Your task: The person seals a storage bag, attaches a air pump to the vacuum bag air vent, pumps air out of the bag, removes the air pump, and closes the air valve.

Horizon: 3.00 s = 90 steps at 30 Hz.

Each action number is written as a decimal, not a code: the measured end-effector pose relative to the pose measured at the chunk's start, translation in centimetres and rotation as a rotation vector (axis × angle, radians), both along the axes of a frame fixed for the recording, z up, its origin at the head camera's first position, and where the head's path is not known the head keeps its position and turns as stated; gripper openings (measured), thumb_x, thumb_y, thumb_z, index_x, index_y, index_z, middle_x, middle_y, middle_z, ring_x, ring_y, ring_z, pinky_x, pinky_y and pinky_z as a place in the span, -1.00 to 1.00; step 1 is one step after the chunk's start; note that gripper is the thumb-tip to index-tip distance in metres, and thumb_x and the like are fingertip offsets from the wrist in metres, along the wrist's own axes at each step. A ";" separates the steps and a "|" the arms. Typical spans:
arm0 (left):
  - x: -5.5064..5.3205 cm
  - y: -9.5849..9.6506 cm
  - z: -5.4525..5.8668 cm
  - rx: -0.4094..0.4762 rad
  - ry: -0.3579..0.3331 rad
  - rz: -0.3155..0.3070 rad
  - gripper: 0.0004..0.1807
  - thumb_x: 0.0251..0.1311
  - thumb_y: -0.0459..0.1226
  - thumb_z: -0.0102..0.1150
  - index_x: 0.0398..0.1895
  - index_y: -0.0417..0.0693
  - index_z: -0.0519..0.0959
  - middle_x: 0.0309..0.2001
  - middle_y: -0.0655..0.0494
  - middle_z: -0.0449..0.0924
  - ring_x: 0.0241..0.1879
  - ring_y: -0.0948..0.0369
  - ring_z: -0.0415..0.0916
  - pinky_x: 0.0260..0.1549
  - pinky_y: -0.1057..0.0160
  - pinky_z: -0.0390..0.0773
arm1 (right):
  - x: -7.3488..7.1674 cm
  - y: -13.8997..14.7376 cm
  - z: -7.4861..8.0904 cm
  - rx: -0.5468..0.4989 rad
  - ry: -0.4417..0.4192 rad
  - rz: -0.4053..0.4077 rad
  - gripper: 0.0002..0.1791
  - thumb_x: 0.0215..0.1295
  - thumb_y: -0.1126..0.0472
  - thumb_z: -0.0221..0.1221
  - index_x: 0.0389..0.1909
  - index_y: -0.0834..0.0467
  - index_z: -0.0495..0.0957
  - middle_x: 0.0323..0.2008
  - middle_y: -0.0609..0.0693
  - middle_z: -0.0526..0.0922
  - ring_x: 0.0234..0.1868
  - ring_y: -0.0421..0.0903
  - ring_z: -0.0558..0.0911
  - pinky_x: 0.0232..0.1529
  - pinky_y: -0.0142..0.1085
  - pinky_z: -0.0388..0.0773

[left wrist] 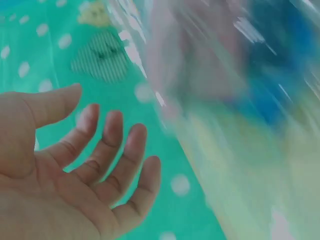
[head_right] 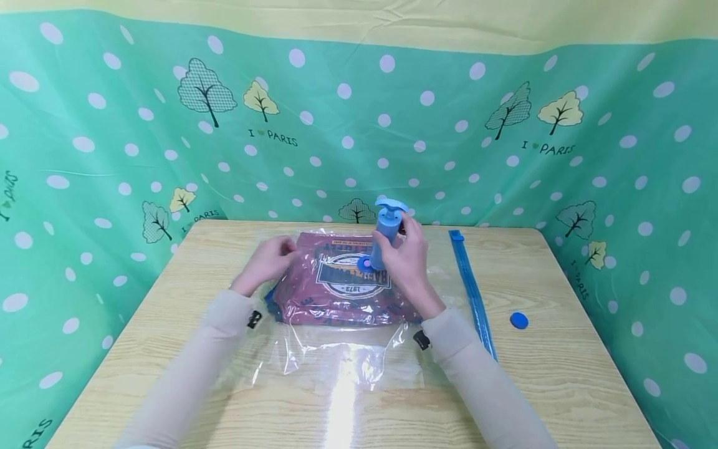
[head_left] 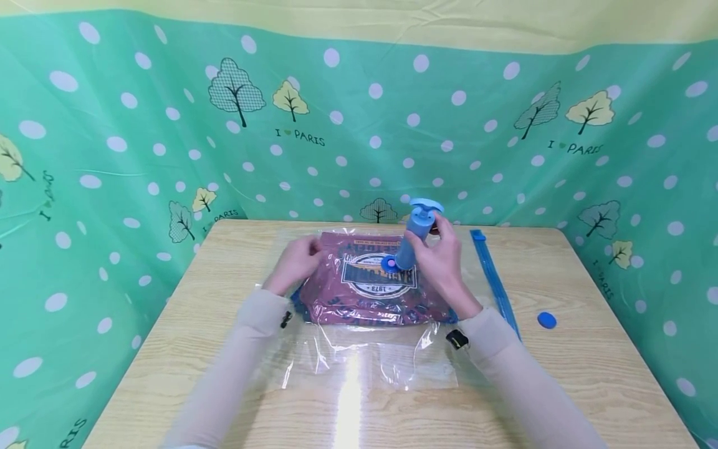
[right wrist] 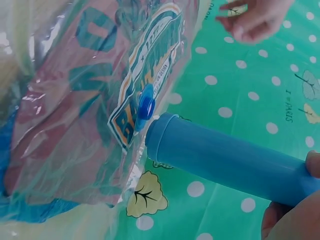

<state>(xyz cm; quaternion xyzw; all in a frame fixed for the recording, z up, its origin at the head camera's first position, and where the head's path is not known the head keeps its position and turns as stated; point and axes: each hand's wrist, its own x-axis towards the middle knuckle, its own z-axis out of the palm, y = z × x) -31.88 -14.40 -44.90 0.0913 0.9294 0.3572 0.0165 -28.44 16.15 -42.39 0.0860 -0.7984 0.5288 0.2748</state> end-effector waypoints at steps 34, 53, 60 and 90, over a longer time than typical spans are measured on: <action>4.4 -13.3 -4.0 0.248 -0.395 0.099 -0.72 0.56 -0.29 0.10 -0.08 -0.44 0.60 -0.34 0.02 0.60 -0.40 0.21 0.51 -0.45 0.32 0.59 | 1.8 4.6 -0.1 0.006 -0.022 -0.092 -0.46 0.28 0.32 0.46 0.23 0.39 0.55 0.02 0.30 0.67 -0.04 0.17 0.60 0.05 -0.01 0.49; 4.5 -13.7 -4.2 0.264 -0.429 0.067 -0.73 0.60 -0.28 0.04 -0.25 -0.30 0.58 -0.39 0.07 0.56 -0.43 0.23 0.46 -0.45 0.34 0.53 | 2.6 6.4 -0.2 -0.009 -0.002 -0.139 -0.47 0.28 0.34 0.45 0.23 0.41 0.55 0.02 0.30 0.69 -0.06 0.16 0.66 0.00 -0.33 0.51; 4.1 -13.3 -4.5 0.238 -0.404 0.061 -0.72 0.60 -0.26 0.04 -0.28 -0.27 0.58 -0.43 0.06 0.56 -0.48 0.22 0.44 -0.49 0.32 0.51 | 3.1 7.5 -0.2 -0.008 -0.025 -0.176 -0.48 0.33 0.30 0.43 0.25 0.38 0.54 0.04 0.28 0.69 -0.04 0.06 0.64 0.02 -0.31 0.52; 4.6 -13.2 -4.5 0.240 -0.398 0.053 -0.75 0.60 -0.33 -0.02 -0.23 -0.34 0.54 -0.39 0.03 0.56 -0.45 0.21 0.49 -0.47 0.32 0.57 | 4.6 11.1 -0.8 0.060 0.011 -0.269 -0.57 0.32 0.29 0.44 0.10 0.41 0.58 -0.07 0.20 0.69 -0.10 -0.16 0.54 -0.01 -0.40 0.43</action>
